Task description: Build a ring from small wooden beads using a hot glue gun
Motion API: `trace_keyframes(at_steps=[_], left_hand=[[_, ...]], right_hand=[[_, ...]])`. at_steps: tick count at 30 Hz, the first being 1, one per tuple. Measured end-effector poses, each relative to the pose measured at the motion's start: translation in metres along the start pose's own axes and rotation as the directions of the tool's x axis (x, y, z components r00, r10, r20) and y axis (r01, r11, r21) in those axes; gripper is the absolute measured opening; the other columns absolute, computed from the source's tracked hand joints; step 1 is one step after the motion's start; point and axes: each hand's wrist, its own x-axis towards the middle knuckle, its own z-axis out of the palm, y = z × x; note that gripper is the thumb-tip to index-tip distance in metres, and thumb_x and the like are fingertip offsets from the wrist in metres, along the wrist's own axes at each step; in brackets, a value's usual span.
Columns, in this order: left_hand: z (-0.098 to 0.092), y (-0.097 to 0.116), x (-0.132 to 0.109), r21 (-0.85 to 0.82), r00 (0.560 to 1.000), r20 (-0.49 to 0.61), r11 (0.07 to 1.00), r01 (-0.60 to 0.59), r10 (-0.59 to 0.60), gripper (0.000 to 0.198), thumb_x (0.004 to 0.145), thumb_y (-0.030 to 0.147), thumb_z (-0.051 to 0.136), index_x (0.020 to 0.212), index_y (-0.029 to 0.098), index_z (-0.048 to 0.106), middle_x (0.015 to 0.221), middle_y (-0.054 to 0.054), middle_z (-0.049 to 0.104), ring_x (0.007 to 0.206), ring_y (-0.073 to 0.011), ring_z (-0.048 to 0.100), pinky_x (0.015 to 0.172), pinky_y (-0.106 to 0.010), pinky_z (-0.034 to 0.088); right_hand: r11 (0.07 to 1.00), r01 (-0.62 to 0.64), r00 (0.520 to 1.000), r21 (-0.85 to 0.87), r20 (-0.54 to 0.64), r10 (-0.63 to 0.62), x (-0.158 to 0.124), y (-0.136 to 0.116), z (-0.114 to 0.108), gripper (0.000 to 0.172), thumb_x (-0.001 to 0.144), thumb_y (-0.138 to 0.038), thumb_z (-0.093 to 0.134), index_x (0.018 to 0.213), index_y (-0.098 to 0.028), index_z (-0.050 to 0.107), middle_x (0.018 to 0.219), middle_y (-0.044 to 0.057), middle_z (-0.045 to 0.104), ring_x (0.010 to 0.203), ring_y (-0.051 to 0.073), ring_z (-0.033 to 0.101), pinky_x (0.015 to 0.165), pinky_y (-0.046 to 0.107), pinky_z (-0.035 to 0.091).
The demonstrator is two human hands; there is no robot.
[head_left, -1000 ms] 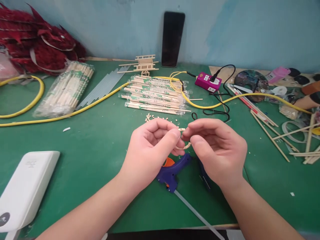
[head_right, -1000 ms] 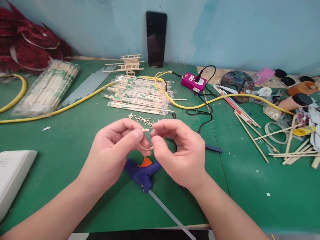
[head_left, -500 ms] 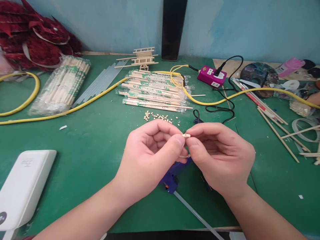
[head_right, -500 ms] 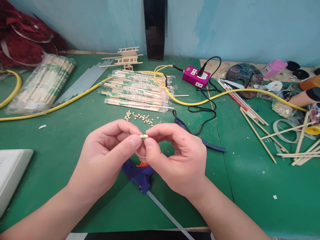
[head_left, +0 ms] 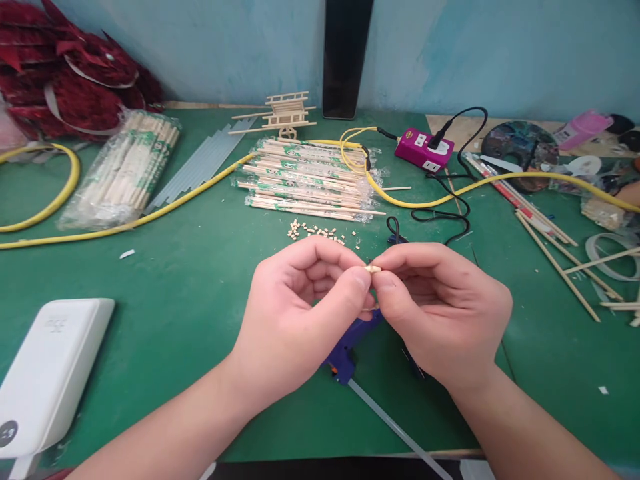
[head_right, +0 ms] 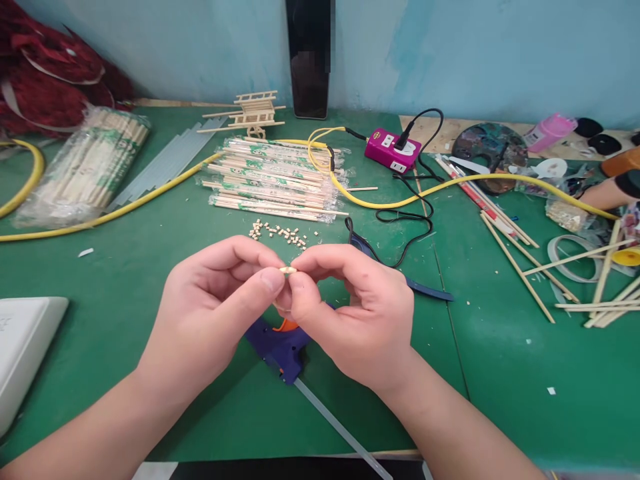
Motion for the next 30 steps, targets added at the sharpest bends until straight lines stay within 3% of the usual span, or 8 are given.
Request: trace_keyframes(at_steps=[9,13,17,23,26,30], left_hand=[[0.0,0.0,-0.002,0.038,0.999,0.003,0.998,-0.048,0.047,0.014,0.088,0.01,0.085,0.083,0.019,0.076,0.07,0.005,0.078,0.065,-0.0088,0.078,0.063,-0.012,0.063],[0.001,-0.001,-0.003,0.012,0.998,0.0,0.998,-0.062,0.062,0.013,0.094,0.013,0.082,0.085,0.019,0.077,0.073,0.004,0.08,0.066,-0.0085,0.078,0.065,-0.012,0.064],[0.0,-0.004,-0.002,-0.067,1.0,-0.001,0.998,-0.015,0.015,0.013,0.098,0.016,0.081,0.086,0.019,0.077,0.075,0.002,0.081,0.07,-0.0098,0.08,0.068,-0.013,0.066],[-0.006,-0.007,0.004,-0.254,0.987,0.121,0.958,0.134,-0.106,0.016,0.101,0.027,0.081,0.091,0.018,0.074,0.088,-0.003,0.086,0.082,-0.0195,0.086,0.081,-0.03,0.074],[-0.008,-0.008,0.006,-0.338,0.98,0.159,0.926,0.166,-0.118,0.018,0.103,0.026,0.08,0.089,0.017,0.072,0.098,-0.005,0.087,0.089,-0.0207,0.087,0.086,-0.03,0.073],[-0.008,-0.01,0.008,-0.392,0.978,0.188,0.907,0.154,-0.085,0.017,0.107,0.028,0.077,0.093,0.018,0.073,0.109,-0.004,0.086,0.099,-0.0187,0.086,0.095,-0.032,0.072]], right_hand=[[1.0,0.001,1.0,-0.027,-0.029,-0.002,-0.003,0.0,-0.002,0.028,0.085,0.0,0.078,0.095,-0.026,0.079,0.084,-0.008,0.084,0.066,0.009,0.077,0.065,0.019,0.065],[0.997,-0.053,0.998,0.049,-0.037,0.055,-0.003,0.0,-0.001,0.033,0.083,0.0,0.074,0.101,-0.027,0.08,0.086,-0.006,0.085,0.07,0.011,0.081,0.064,0.019,0.066],[0.976,-0.123,0.992,0.179,-0.016,0.128,-0.002,0.001,-0.001,0.034,0.087,0.001,0.068,0.102,-0.027,0.081,0.085,-0.005,0.083,0.072,0.012,0.083,0.064,0.019,0.066],[0.877,-0.272,0.96,0.396,0.044,0.278,0.0,0.01,-0.004,0.033,0.101,-0.008,0.057,0.107,-0.026,0.084,0.09,0.0,0.084,0.081,0.016,0.08,0.075,0.026,0.068],[0.837,-0.348,0.931,0.422,0.047,0.363,0.003,0.015,-0.004,0.03,0.104,-0.016,0.057,0.106,-0.025,0.085,0.094,0.002,0.083,0.084,0.016,0.079,0.077,0.026,0.067],[0.852,-0.359,0.926,0.38,0.036,0.375,0.003,0.015,-0.003,0.021,0.101,-0.017,0.066,0.101,-0.027,0.085,0.092,0.0,0.082,0.084,0.015,0.076,0.076,0.023,0.064]])
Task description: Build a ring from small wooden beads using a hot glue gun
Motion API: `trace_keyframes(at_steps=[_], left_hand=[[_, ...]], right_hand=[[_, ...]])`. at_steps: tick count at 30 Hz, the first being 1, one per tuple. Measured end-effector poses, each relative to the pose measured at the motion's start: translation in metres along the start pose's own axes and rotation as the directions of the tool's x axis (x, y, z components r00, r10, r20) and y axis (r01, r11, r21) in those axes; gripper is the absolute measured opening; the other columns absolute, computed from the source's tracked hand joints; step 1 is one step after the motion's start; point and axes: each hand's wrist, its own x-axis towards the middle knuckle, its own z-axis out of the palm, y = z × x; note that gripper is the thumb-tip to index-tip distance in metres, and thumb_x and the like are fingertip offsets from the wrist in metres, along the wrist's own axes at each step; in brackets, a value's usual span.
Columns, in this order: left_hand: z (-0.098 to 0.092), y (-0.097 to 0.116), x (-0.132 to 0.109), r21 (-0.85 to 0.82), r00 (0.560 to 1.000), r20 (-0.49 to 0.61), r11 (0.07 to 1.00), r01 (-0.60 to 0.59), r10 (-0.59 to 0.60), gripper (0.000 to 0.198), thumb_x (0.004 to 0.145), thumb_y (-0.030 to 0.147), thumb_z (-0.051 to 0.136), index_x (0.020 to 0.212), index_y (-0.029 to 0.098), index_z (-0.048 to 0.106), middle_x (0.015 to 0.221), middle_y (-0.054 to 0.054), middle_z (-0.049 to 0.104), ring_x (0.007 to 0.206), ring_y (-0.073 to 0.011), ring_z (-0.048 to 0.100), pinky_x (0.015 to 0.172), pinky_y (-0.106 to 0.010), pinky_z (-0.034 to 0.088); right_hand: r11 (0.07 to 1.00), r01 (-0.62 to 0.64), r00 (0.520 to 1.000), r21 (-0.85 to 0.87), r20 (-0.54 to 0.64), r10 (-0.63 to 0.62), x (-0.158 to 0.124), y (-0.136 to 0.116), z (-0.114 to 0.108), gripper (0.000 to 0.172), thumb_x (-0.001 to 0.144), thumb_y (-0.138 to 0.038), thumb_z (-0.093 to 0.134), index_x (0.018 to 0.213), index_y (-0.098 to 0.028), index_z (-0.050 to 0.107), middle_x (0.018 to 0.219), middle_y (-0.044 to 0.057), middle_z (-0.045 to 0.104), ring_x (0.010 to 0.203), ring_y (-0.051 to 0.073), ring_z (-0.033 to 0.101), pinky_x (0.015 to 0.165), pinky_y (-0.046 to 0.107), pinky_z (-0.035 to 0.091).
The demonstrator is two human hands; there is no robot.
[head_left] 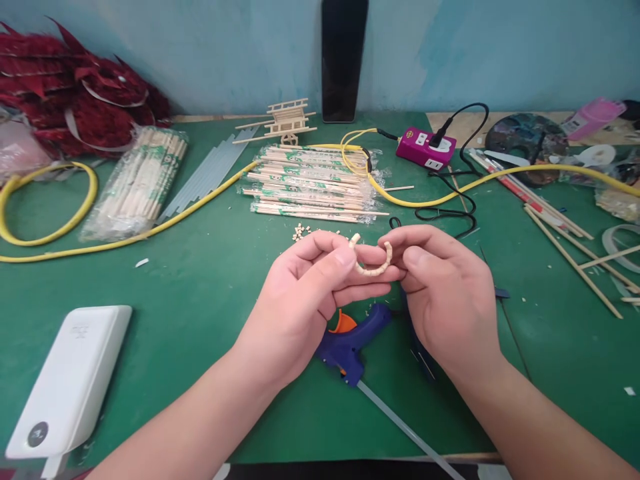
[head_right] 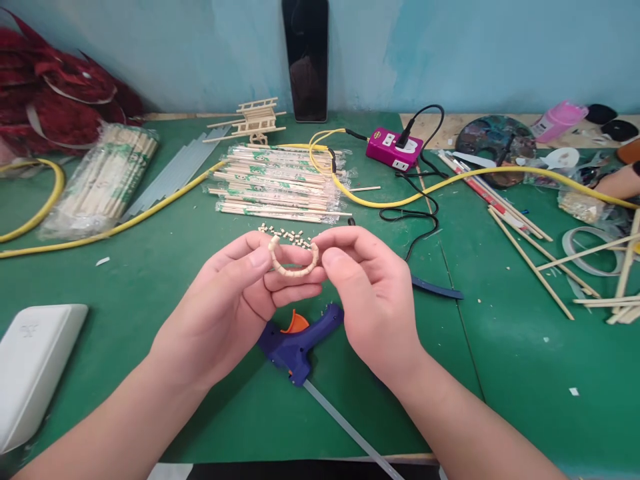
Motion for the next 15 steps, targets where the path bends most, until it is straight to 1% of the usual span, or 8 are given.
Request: trace_keyframes(at_steps=[4,7,11,15], left_hand=[[-0.0022,-0.001,0.0008,-0.027,1.0,0.013,1.0,0.003,-0.003,0.016,0.108,0.029,0.077,0.096,0.019,0.074,0.113,-0.002,0.084,0.105,-0.018,0.084,0.101,-0.034,0.071],[-0.0037,-0.0013,0.0012,-0.032,1.0,0.029,0.999,0.011,-0.01,0.016,0.107,0.029,0.078,0.095,0.019,0.074,0.113,-0.002,0.083,0.107,-0.0189,0.083,0.103,-0.037,0.071],[-0.0034,-0.0013,0.0029,0.03,1.0,0.011,1.0,-0.003,0.002,0.017,0.106,0.03,0.079,0.096,0.017,0.075,0.114,-0.003,0.081,0.097,-0.0171,0.083,0.094,-0.032,0.071],[-0.0016,-0.0003,0.0049,0.086,1.0,-0.018,0.996,-0.01,0.012,0.019,0.105,0.033,0.081,0.096,0.016,0.078,0.102,-0.003,0.078,0.085,-0.013,0.079,0.086,-0.024,0.068]], right_hand=[[0.995,0.038,0.999,-0.088,0.004,-0.038,-0.0026,0.0003,0.0015,0.019,0.1,-0.015,0.071,0.094,-0.027,0.084,0.084,-0.002,0.08,0.076,0.014,0.073,0.07,0.022,0.062],[0.991,0.065,0.998,-0.116,0.003,-0.065,-0.0029,0.0001,0.0012,0.019,0.1,-0.014,0.073,0.092,-0.027,0.084,0.086,-0.002,0.079,0.079,0.014,0.073,0.072,0.023,0.062],[0.995,0.064,0.998,-0.075,0.01,-0.064,-0.0013,-0.0014,-0.0003,0.018,0.1,-0.015,0.073,0.09,-0.026,0.084,0.089,-0.001,0.078,0.087,0.015,0.074,0.078,0.025,0.063],[0.996,0.071,0.997,-0.049,0.024,-0.07,-0.0013,-0.0025,-0.0009,0.019,0.099,-0.013,0.073,0.089,-0.025,0.083,0.088,0.0,0.077,0.082,0.016,0.071,0.072,0.026,0.062]])
